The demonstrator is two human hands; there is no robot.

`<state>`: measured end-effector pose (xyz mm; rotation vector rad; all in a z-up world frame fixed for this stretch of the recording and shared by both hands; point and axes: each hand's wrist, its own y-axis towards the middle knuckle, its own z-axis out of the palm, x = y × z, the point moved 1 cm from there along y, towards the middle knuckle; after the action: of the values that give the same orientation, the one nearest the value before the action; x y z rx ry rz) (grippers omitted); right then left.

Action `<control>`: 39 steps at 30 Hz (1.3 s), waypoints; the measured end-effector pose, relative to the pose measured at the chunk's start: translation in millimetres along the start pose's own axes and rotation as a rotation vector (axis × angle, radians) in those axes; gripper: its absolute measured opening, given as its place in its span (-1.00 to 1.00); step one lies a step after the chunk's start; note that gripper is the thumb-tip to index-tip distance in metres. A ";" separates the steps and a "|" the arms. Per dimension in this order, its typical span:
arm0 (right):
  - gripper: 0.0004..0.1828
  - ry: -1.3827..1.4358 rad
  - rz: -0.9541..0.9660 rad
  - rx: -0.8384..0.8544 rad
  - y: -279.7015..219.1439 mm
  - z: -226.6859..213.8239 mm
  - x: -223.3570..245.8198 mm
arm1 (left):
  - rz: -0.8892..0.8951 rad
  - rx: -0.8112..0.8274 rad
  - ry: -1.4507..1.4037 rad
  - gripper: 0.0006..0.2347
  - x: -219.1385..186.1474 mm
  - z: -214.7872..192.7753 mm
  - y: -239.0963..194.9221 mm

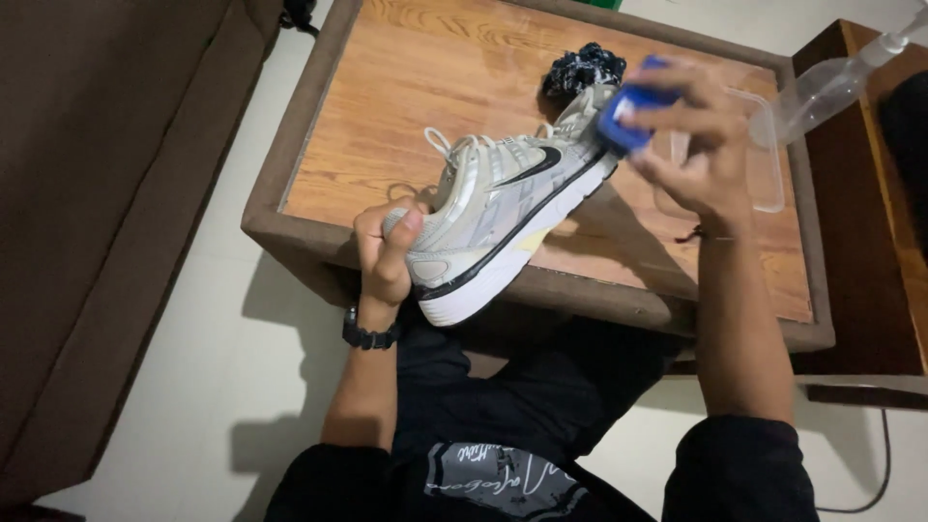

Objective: The person cleans a white sneaker by scrubbing the upper and sole with a blue brush and wiping it with a cloth. They hold the shoe in their left hand while scrubbing with their right hand, occasionally switching to the cloth to wipe away residue.

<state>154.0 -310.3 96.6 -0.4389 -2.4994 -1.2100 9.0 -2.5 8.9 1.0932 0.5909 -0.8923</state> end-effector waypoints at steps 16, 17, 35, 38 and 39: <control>-0.60 0.145 0.049 0.060 -1.4 5.3 15.2 | -0.012 0.010 0.017 -0.73 0.9 -1.0 -4.1; -0.61 -0.017 0.032 -0.006 -0.2 7.4 20.7 | -0.023 -0.003 0.016 -0.74 2.5 -2.2 -5.2; -0.60 -0.151 -0.041 0.041 2.8 14.3 35.8 | -0.016 -0.025 0.016 -0.77 8.1 -6.3 -2.7; -0.66 -0.266 -0.003 -0.045 -6.4 25.8 48.2 | 0.004 -0.027 0.036 -0.76 5.7 -3.5 -4.1; -0.64 -0.388 0.017 -0.124 -9.2 31.0 51.9 | 0.024 -0.018 0.046 -0.75 2.5 -1.8 -2.6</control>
<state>98.7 -284.3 93.9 -0.7929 -2.7359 -1.3911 8.1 -2.1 4.9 1.1054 0.6217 -0.8412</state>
